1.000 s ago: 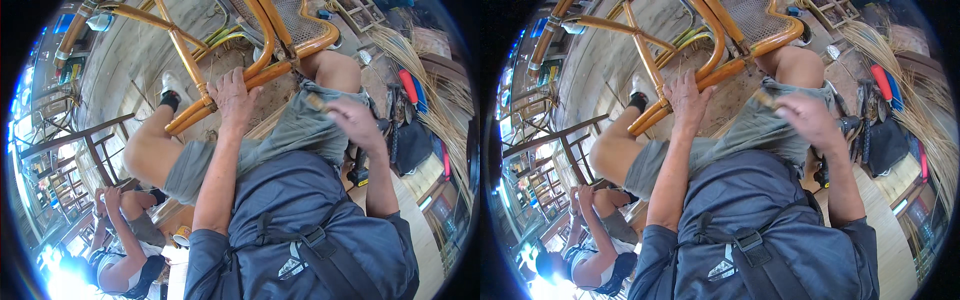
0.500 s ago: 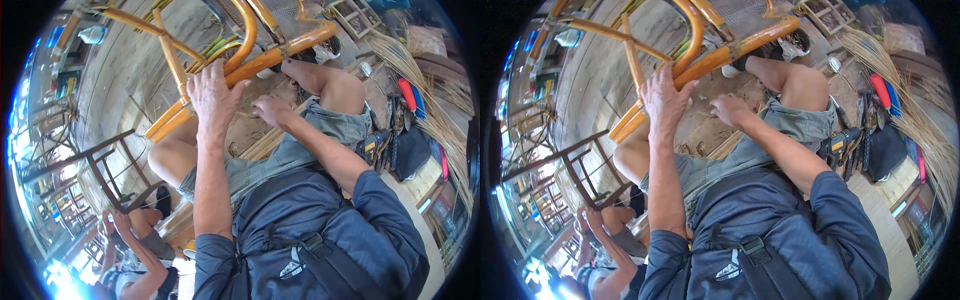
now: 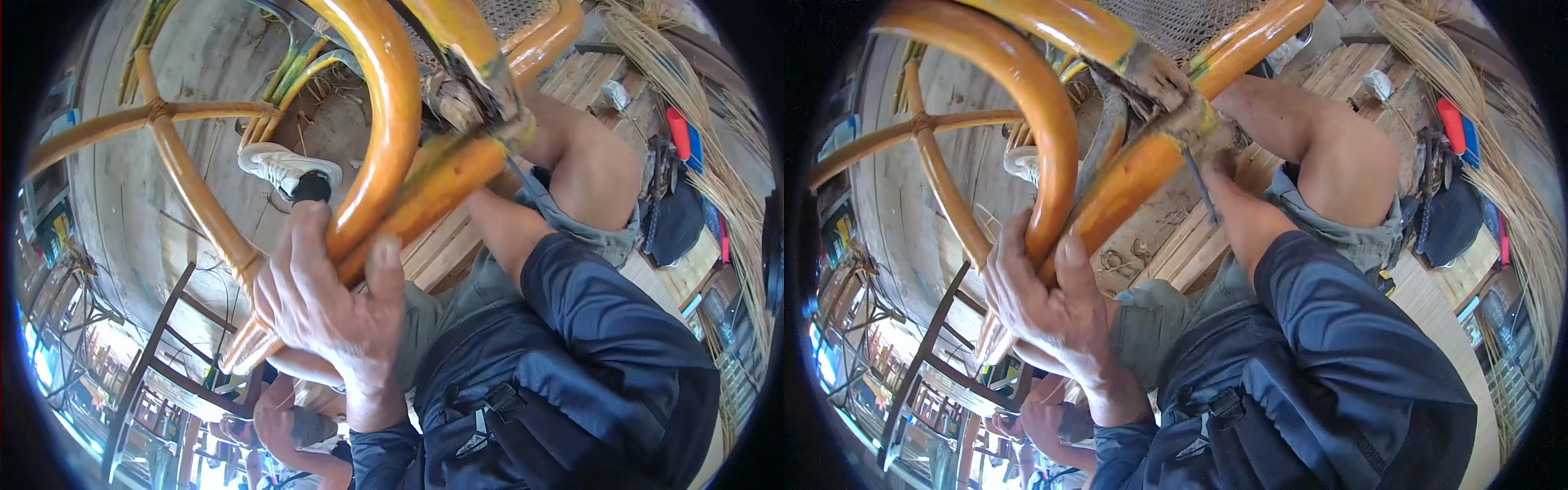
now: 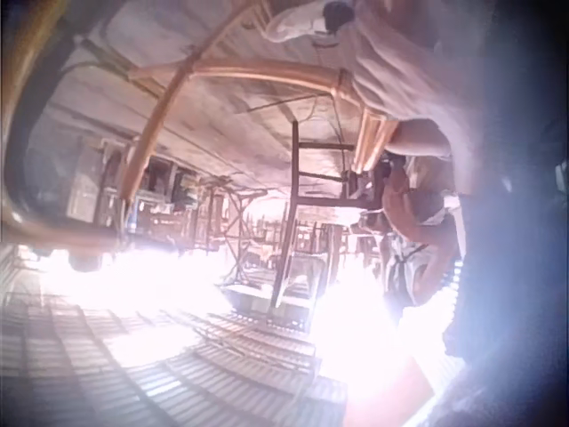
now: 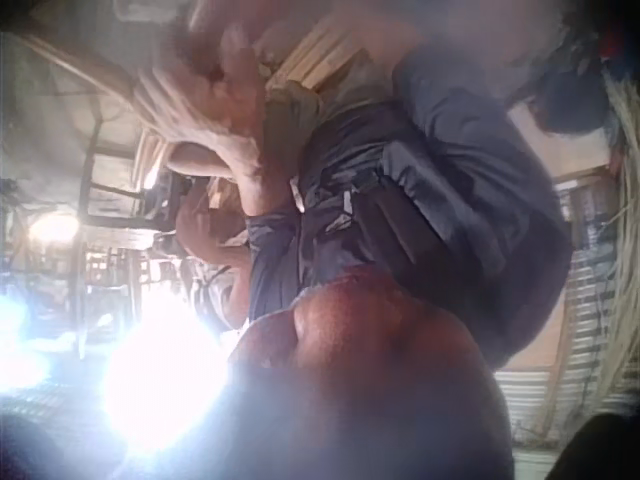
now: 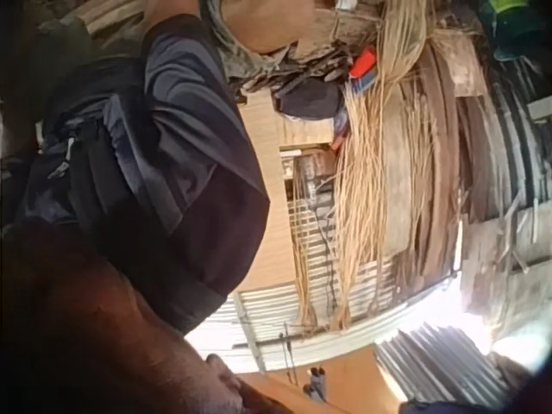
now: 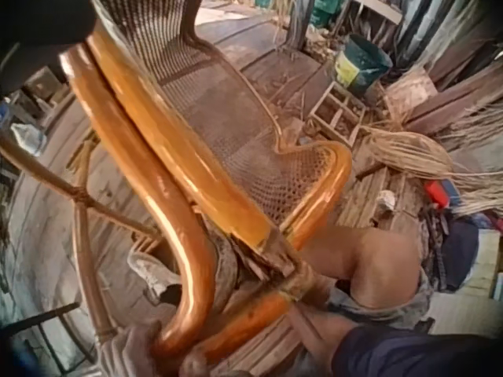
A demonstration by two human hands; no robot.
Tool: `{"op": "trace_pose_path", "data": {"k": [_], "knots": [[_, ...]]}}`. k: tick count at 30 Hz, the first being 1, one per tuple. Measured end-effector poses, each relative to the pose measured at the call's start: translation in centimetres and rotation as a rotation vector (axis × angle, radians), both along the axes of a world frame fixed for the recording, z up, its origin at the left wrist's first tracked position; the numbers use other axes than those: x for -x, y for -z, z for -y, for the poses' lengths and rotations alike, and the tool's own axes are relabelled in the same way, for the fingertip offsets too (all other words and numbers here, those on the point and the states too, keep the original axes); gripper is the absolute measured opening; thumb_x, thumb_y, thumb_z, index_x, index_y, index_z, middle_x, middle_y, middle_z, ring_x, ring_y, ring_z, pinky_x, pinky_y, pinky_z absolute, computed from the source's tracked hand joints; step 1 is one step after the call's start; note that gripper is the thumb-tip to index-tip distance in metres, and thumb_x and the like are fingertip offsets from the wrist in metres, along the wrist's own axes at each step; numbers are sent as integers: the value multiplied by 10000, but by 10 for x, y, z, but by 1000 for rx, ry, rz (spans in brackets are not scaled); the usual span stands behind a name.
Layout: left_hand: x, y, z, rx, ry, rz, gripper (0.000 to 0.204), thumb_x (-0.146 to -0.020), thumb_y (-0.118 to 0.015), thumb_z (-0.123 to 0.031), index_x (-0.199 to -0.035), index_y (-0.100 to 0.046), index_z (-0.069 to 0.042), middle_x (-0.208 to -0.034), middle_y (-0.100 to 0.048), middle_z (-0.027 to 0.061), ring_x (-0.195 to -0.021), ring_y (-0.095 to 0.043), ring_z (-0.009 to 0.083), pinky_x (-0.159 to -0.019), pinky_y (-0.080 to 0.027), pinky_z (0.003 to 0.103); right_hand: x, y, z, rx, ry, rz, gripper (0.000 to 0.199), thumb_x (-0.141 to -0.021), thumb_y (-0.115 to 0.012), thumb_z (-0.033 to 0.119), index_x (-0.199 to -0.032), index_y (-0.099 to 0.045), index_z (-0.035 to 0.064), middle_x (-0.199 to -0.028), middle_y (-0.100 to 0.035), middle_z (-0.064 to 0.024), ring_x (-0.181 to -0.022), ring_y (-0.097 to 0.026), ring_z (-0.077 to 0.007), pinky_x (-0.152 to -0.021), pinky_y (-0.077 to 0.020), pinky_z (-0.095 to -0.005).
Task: The person is repairing a rattan chair by sitting on the floor. They use a utility knife to trim the rattan, a hammer to drive in nails, and a power drill to secure joints. The person also handles thin rattan strips and a container of nails during the process.
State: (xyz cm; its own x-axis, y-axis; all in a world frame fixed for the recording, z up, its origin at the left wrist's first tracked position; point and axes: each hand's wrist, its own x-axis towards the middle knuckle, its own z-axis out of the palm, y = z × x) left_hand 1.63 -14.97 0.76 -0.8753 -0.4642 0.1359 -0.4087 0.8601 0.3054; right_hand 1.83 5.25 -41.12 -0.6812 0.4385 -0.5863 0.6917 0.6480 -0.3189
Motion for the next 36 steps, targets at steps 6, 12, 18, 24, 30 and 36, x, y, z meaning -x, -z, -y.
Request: {"op": "trace_pose_path", "data": {"k": [6, 12, 18, 24, 30, 36], "knots": [[6, -7, 3, -113, 0, 59, 531, -874, -542, -407, -1118, -566, 64, -970, -581, 181, -906, -544, 319, -867, -400, 434, 27, 5, -14, 0, 82, 7, 270, -829, -563, 253, -937, -651, 21, -917, -662, -184, -935, -621, -347, -785, -482, -421], [6, -4, 8, -113, -23, 10, 512, -873, -545, -385, -1123, -562, 61, -998, -577, 176, -936, -535, 305, -872, -400, 414, 41, 5, -17, 49, 40, 3, 265, -825, -577, 271, -919, -655, 36, -912, -663, -171, -919, -623, -338, -768, -482, -409], [21, -11, 1, -58, -129, 39, 387, -856, -577, -269, -1118, -584, 16, -1003, -607, 167, -914, -567, 297, -823, -437, 391, 37, -1, 6, 224, -159, -18, 261, -821, -591, 288, -901, -659, 50, -908, -665, -158, -903, -624, -329, -751, -482, -397], [18, 6, 16, -23, -114, -186, 391, -824, -658, -360, -1017, -625, -21, -840, -623, 128, -749, -602, 280, -728, -461, 377, 15, -52, 47, 491, -420, 171, 244, -826, -622, 256, -938, -642, 40, -749, -643, -137, -689, -630, -245, -664, -500, -374], [17, 5, 11, 40, -67, -177, 440, -884, -608, -413, -1063, -627, -12, -835, -653, 153, -741, -644, 243, -666, -500, 340, -31, -85, 49, 343, -769, 246, 188, -822, -597, 173, -940, -630, 31, -829, -648, -191, -793, -646, -323, -711, -502, -414], [13, 10, 12, 18, -48, -190, 481, -904, -579, -451, -1108, -623, -18, -859, -662, 153, -780, -647, 193, -689, -505, 314, -45, -99, 50, 305, -826, 67, 276, -840, -493, 136, -1063, -642, 76, -1019, -643, -196, -980, -615, -366, -834, -492, -446]]}}
